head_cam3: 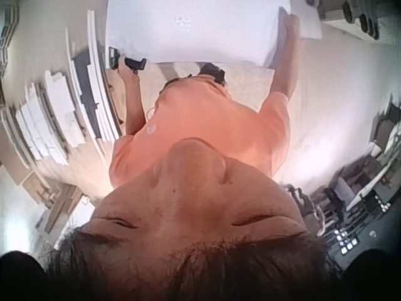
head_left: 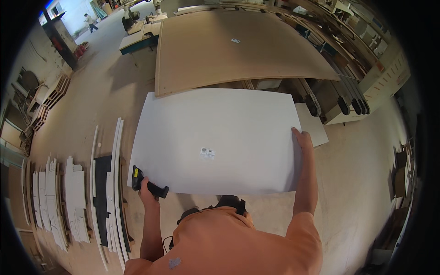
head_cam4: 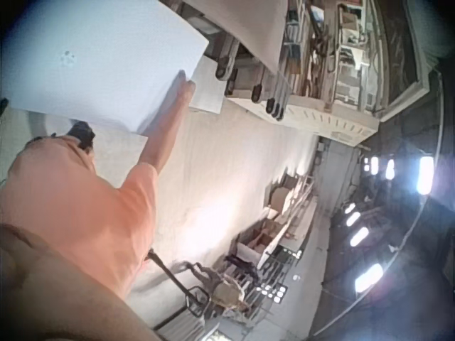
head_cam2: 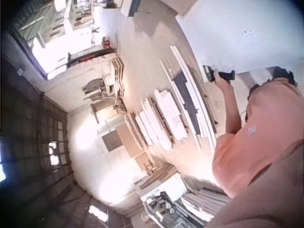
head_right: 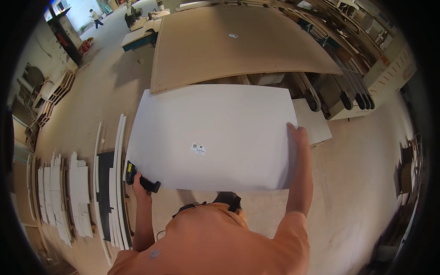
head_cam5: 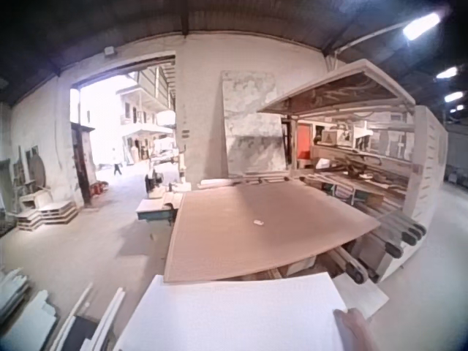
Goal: The person scans barcodes on white panels using a handheld scanner, places them on a machine, and stacks them. The person also uses a wrench to adjust a part of the machine.
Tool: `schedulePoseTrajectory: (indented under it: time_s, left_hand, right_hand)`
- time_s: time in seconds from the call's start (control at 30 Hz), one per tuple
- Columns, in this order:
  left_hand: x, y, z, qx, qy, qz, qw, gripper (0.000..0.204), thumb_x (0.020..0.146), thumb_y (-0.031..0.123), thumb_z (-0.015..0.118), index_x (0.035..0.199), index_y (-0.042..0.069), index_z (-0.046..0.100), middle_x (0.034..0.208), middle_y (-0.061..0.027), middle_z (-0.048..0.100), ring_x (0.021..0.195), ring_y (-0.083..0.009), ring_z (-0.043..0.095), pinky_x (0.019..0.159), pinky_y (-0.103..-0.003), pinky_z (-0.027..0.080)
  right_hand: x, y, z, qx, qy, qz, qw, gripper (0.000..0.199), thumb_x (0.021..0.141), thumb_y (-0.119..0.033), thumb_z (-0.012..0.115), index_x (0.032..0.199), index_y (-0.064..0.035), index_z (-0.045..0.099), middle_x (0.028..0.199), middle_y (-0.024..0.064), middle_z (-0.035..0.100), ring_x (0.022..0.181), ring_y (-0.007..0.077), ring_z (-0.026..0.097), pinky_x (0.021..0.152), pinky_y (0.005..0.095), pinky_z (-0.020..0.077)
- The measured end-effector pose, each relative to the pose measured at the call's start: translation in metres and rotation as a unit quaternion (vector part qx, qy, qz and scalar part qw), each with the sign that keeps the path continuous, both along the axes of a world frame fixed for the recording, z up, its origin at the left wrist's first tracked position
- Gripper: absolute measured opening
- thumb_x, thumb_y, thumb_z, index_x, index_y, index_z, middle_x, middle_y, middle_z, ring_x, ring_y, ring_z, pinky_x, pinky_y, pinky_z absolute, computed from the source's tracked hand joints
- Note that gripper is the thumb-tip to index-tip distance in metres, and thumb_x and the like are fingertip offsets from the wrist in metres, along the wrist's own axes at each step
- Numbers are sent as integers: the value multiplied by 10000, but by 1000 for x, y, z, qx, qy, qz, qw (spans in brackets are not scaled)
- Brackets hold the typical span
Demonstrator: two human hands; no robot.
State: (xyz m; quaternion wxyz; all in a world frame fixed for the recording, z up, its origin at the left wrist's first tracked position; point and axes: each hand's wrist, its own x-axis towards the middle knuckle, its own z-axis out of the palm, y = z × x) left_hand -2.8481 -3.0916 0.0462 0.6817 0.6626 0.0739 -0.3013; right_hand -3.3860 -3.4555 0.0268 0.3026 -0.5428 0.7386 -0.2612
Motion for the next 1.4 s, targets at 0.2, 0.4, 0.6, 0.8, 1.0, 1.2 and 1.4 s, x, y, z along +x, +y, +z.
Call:
schedulePoseTrajectory:
  time_s: [0.2,0.4,0.6,0.8,1.0,1.2,1.4]
  left_hand:
    - [-37,-85,-7,44,51,-27,997,294,826,365,746,895,115,610,706,6,589,456,-97,466,372,-266,274]
    - [-47,-151,2,54,77,-158,983,307,817,386,773,914,127,641,703,13,629,470,-78,464,405,-268,256]
    - [-38,-107,52,18,-23,-257,966,253,876,311,673,951,74,627,864,-141,758,421,-67,489,340,-222,281]
    - [-11,82,110,-62,-130,-109,984,237,870,267,650,920,37,665,957,-145,754,479,-47,492,380,-199,313]
    - [-2,399,202,-313,-648,50,693,415,841,367,652,982,-14,566,1049,-181,628,955,-270,575,895,-375,388]
    - [-23,568,247,-276,-767,-55,577,413,837,367,654,972,-14,569,1036,-184,630,939,-267,575,876,-369,390]
    - [-11,691,249,-165,-794,-21,585,412,833,368,656,961,-15,572,1022,-187,631,923,-265,575,858,-363,393]
  right_hand:
    - [48,-89,10,-178,198,105,958,764,826,-392,796,1346,85,502,1300,297,587,1182,414,596,969,467,502]
    - [182,73,9,-258,139,511,808,938,682,-449,882,1417,-26,480,1531,167,417,1401,423,393,1124,571,341]
    - [215,41,-8,-344,260,425,796,906,639,-456,859,1392,-76,529,1514,131,459,1359,387,450,1086,567,383]
    - [260,9,-9,-311,315,348,826,730,828,-399,781,1446,-133,496,1518,93,451,1367,401,421,1083,598,361]
    - [329,147,-65,-398,273,304,821,447,866,-283,722,1205,-34,572,1275,199,586,1185,380,540,973,524,457]
    - [374,416,-225,108,293,718,623,586,870,-504,711,1208,-29,661,1203,201,672,1146,387,615,1001,460,480]
    - [429,542,-297,228,272,854,381,341,885,-308,642,1132,-91,736,1135,178,720,1059,357,672,893,444,528]
